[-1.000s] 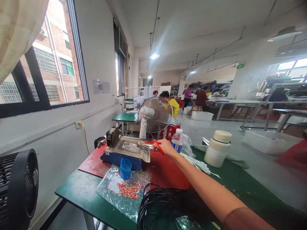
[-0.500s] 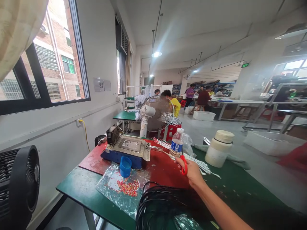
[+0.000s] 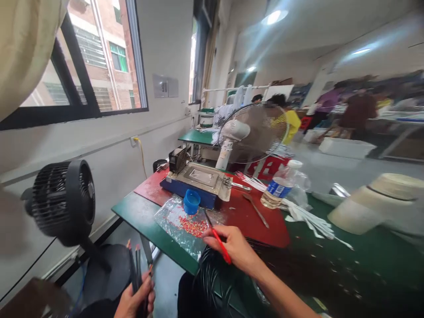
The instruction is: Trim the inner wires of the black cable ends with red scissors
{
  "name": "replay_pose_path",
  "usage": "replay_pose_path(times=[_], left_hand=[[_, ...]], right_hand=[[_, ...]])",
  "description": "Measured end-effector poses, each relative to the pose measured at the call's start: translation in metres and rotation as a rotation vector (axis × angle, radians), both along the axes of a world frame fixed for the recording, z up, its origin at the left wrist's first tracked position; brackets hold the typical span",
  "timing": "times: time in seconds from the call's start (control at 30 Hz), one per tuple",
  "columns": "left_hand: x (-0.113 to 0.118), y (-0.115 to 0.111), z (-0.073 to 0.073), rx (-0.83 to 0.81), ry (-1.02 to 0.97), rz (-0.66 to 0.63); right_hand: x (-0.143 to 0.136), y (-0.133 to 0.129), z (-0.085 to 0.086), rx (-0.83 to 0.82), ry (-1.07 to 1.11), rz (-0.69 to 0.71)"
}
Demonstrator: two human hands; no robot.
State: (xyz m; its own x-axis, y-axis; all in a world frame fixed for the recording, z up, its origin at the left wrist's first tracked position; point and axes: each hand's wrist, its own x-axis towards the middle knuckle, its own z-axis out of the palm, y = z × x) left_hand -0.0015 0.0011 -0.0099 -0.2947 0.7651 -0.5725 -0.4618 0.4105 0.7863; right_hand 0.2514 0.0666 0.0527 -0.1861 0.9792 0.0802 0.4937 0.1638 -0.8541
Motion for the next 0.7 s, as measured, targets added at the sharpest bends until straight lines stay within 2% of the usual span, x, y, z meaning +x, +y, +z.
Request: replay_pose_path(times=[0.07, 0.13, 0.2, 0.3, 0.4, 0.57, 0.7], left_hand=[[0.006, -0.001, 0.004, 0.104, -0.068, -0.151], [0.011, -0.004, 0.010, 0.137, -0.110, -0.220], [0.014, -0.009, 0.013, 0.152, -0.139, -0.261], [0.018, -0.015, 0.012, 0.170, -0.143, -0.366], [0.022, -0.017, 0.006, 0.164, -0.115, -0.405], [0.026, -0.016, -0.007, 0.196, 0.046, -0.309], [0.026, -0.014, -0.006, 0.181, 0.051, -0.245]], right_hand=[[-0.039, -0.006, -0.008, -0.214, 0.272, 0.205], [-0.067, -0.011, -0.018, -0.377, 0.487, 0.327], [-0.083, -0.016, -0.026, -0.471, 0.621, 0.405], [-0.091, -0.020, -0.035, -0.543, 0.699, 0.480], [-0.092, -0.024, -0.044, -0.532, 0.719, 0.452], [-0.098, -0.029, -0.058, -0.555, 0.708, 0.310], [-0.100, -0.027, -0.062, -0.591, 0.780, 0.234]])
